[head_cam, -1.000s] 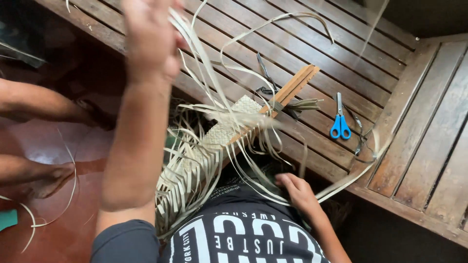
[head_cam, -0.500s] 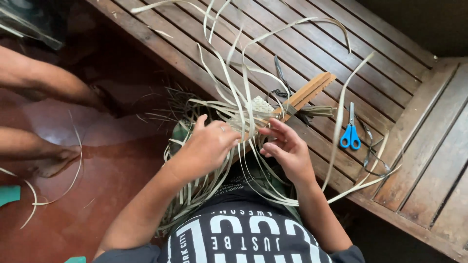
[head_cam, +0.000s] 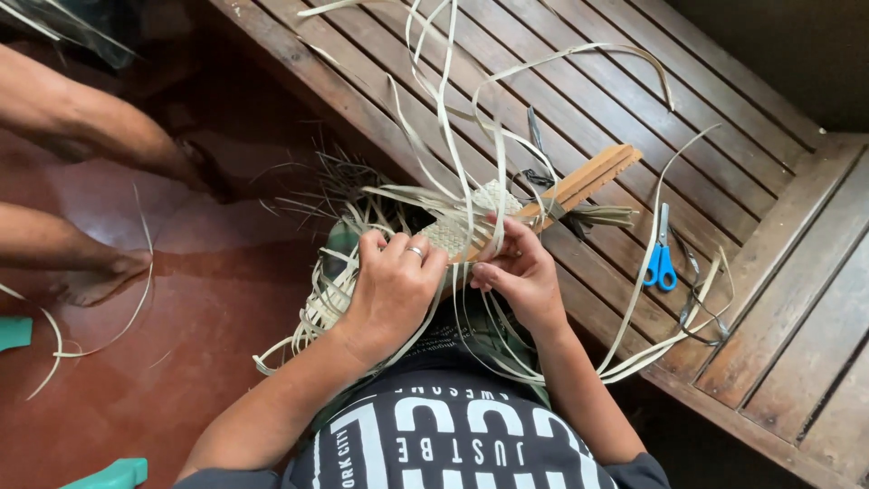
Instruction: The person weaves thin dried plant strips into a basket base held on their lap. They repeatedly pull and tuck the strips through the existing weave to expand the pattern.
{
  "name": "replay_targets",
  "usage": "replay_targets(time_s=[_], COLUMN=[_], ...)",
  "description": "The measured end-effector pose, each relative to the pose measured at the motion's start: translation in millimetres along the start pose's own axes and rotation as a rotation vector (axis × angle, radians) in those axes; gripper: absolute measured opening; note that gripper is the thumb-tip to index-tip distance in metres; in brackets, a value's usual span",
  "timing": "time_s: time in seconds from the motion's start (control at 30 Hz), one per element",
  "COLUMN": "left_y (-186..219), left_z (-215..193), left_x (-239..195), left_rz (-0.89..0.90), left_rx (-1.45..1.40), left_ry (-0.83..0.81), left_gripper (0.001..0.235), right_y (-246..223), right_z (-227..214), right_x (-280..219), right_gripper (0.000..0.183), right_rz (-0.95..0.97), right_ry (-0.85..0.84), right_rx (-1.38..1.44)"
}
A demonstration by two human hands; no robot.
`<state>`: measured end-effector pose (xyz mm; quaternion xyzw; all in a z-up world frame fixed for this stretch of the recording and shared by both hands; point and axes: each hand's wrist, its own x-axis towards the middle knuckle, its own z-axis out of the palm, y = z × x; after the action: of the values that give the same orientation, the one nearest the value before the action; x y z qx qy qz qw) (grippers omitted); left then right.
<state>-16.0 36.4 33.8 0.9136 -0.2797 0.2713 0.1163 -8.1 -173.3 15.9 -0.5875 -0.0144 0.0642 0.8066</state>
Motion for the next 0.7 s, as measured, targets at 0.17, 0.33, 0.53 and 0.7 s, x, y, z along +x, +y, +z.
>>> replay_targets(time_s=[0.17, 0.33, 0.53, 0.7], left_y=[8, 7, -17, -93], left_z=[-14, -13, -11, -47], left_x=[0, -1, -1, -21], left_rz=[-0.023, -0.007, -0.052, -0.184], left_rx=[0.060, 0.082, 0.092, 0.437], left_ry=[0.009, -0.008, 0.029, 0.008], left_gripper=[0.012, 0.011, 0.006, 0.009], right_y=[-8, 2, 15, 15], right_z=[9, 2, -8, -11], right_x=[3, 9, 10, 10], right_gripper=[0.029, 0.047, 0.047, 0.043], right_rz=[0.068, 0.148, 0.108, 0.056], right_ry=[-0.012, -0.120, -0.117, -0.141], right_rx=[-0.097, -0.113, -0.120, -0.095])
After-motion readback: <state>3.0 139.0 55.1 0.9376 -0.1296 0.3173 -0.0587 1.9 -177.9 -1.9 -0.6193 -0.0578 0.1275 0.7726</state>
